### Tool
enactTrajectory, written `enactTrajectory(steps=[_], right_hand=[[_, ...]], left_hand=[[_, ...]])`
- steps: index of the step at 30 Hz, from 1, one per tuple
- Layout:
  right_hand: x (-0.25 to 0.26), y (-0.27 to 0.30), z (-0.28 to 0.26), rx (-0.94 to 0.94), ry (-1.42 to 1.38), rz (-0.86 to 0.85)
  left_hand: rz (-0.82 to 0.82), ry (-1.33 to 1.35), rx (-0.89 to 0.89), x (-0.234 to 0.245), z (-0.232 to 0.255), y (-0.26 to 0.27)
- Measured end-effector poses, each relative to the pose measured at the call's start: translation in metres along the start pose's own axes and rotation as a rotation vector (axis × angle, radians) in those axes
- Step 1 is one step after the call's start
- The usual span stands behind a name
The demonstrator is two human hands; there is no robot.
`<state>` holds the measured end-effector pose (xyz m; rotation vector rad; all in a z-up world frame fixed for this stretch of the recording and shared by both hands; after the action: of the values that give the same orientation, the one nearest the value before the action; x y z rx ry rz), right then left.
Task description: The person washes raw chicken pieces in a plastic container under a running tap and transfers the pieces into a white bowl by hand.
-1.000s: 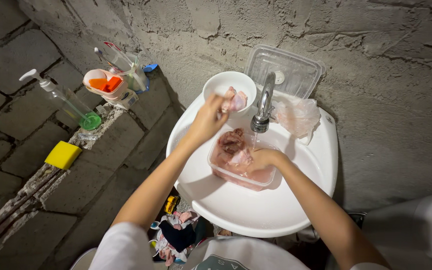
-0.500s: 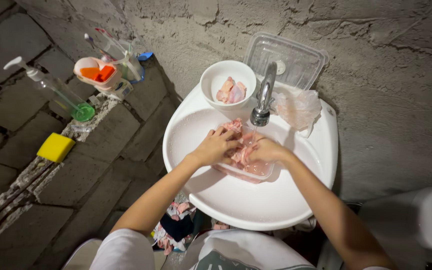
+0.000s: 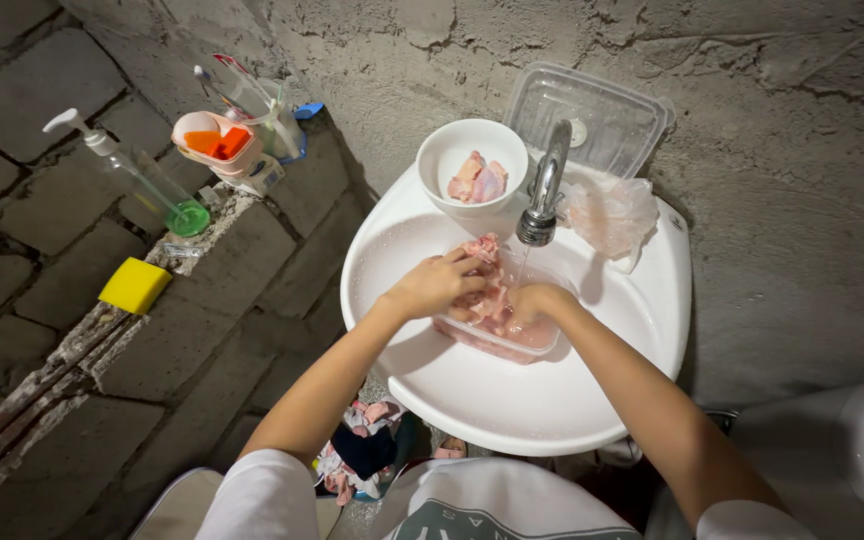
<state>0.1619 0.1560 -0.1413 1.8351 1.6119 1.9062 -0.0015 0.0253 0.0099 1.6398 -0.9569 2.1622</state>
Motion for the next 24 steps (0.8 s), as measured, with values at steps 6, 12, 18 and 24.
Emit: enactTrajectory(steps=[6, 12, 18, 24], right_hand=[[0.02, 0.035, -0.009, 0.122, 0.062, 0.124], [0.026, 0.054, -0.007, 0.155, 0.043, 0.035], [0.031, 0.072, -0.018, 0.073, 0.131, 0.119], [0.084, 0.116, 0.016, 0.226, -0.6, 0.125]], left_hand=[[-0.015, 0.175, 0.155, 0.005, -0.016, 0.011], [0.019, 0.211, 0.131, -0.003, -0.011, 0.004], [0.129, 0.223, 0.061, -0.007, -0.006, 0.004], [0.128, 0.796, 0.508, -0.02, 0.003, -0.001]])
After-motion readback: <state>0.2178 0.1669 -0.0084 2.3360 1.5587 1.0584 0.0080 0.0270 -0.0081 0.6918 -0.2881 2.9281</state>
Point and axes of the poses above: each hand's wrist, its own y-axis away from the middle knuckle, its own x-axis out of the back of the hand, z = x × y, the point moved 3 cm from there along -y, towards the middle knuckle, and after that the axes turned 4 degrees about z, right-handed, at the moved point
